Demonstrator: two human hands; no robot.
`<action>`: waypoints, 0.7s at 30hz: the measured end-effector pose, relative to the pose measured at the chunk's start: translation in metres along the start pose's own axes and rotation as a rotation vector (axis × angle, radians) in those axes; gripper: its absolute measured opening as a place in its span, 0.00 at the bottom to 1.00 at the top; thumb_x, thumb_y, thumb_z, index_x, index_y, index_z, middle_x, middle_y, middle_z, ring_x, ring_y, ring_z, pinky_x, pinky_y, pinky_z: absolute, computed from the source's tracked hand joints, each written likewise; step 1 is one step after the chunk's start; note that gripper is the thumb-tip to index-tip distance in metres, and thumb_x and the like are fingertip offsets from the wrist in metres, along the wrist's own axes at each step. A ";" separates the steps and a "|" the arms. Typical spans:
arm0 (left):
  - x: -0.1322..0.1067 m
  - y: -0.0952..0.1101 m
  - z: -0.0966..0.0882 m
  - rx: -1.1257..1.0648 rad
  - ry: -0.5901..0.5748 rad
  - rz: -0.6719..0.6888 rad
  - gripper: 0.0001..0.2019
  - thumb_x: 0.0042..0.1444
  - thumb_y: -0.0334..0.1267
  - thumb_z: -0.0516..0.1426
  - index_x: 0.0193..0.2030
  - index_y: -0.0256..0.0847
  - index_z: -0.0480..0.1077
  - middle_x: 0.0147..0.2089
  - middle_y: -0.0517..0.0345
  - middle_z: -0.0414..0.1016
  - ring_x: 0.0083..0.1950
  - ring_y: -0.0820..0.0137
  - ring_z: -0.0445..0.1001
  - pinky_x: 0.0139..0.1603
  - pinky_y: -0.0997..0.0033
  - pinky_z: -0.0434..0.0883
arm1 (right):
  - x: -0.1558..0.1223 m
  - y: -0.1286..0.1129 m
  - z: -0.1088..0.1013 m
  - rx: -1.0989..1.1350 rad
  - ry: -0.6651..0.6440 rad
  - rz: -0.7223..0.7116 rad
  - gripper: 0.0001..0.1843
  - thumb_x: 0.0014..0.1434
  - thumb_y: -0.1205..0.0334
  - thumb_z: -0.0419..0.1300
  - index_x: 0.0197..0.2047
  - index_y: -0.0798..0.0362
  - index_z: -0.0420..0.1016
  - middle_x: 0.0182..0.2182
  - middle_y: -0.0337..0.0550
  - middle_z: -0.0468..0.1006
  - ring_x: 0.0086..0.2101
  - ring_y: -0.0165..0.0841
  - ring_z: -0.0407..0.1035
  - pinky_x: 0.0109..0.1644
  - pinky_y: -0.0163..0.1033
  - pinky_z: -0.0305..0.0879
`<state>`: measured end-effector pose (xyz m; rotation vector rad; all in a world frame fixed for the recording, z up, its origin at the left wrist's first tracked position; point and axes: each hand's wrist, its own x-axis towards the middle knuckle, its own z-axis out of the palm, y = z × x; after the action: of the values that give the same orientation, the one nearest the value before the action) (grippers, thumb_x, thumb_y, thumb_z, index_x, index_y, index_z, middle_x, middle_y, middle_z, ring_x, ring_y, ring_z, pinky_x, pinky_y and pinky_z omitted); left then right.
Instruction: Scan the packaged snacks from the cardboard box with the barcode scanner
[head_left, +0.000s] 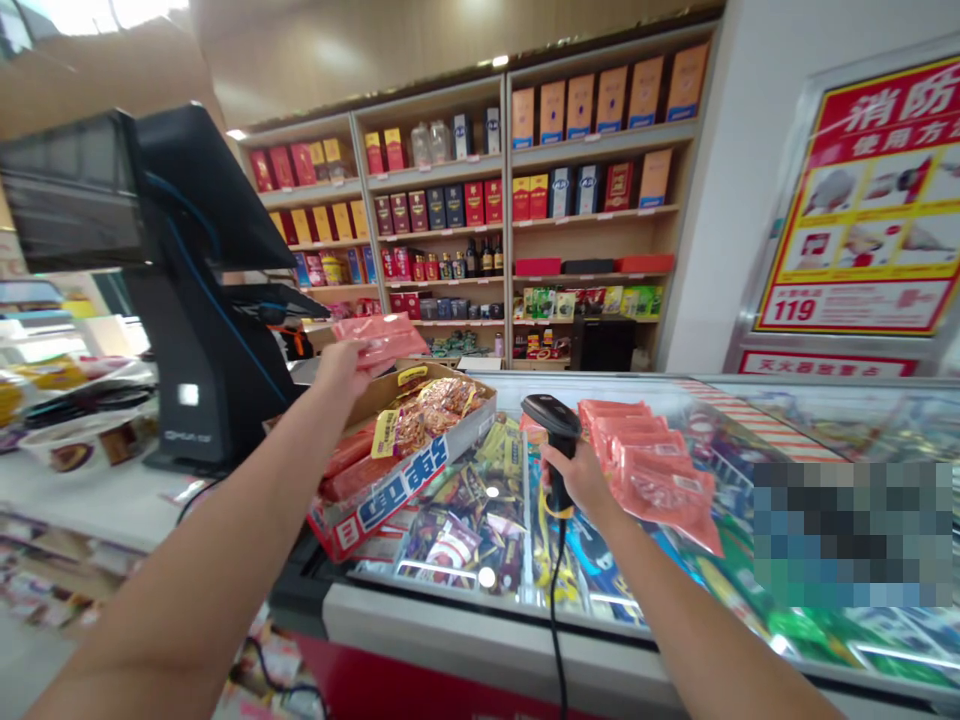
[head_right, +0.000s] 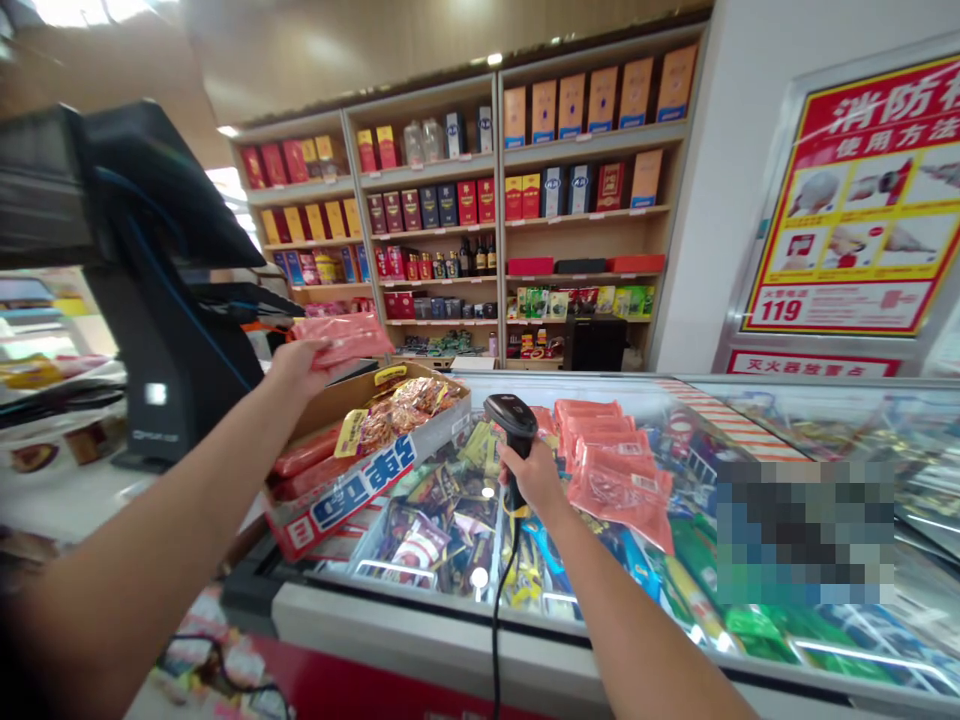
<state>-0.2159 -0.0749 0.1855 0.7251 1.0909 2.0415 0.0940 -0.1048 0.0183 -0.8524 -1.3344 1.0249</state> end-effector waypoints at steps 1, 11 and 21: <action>-0.012 -0.012 0.008 -0.073 -0.039 -0.077 0.12 0.53 0.21 0.54 0.43 0.37 0.67 0.36 0.53 0.75 0.38 0.67 0.78 0.41 0.60 0.79 | -0.001 -0.002 -0.001 0.035 -0.016 -0.003 0.16 0.48 0.50 0.64 0.22 0.53 0.68 0.13 0.36 0.69 0.14 0.30 0.64 0.19 0.36 0.64; -0.089 -0.186 0.040 -0.202 -0.248 -0.251 0.15 0.56 0.39 0.59 0.51 0.46 0.67 0.41 0.58 0.77 0.40 0.69 0.78 0.43 0.69 0.76 | -0.002 -0.011 -0.006 0.022 -0.130 0.066 0.16 0.49 0.50 0.63 0.20 0.53 0.69 0.13 0.37 0.70 0.14 0.30 0.65 0.19 0.35 0.63; -0.085 -0.208 0.029 -0.139 -0.329 -0.168 0.22 0.53 0.52 0.62 0.52 0.48 0.67 0.43 0.58 0.77 0.43 0.67 0.78 0.39 0.73 0.72 | -0.015 -0.020 0.009 -0.162 -0.252 0.123 0.12 0.47 0.54 0.64 0.24 0.52 0.68 0.14 0.34 0.69 0.13 0.29 0.64 0.18 0.34 0.61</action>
<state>-0.0775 -0.0456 0.0085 0.8328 0.7867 1.7598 0.0875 -0.1261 0.0322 -0.9596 -1.6100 1.1611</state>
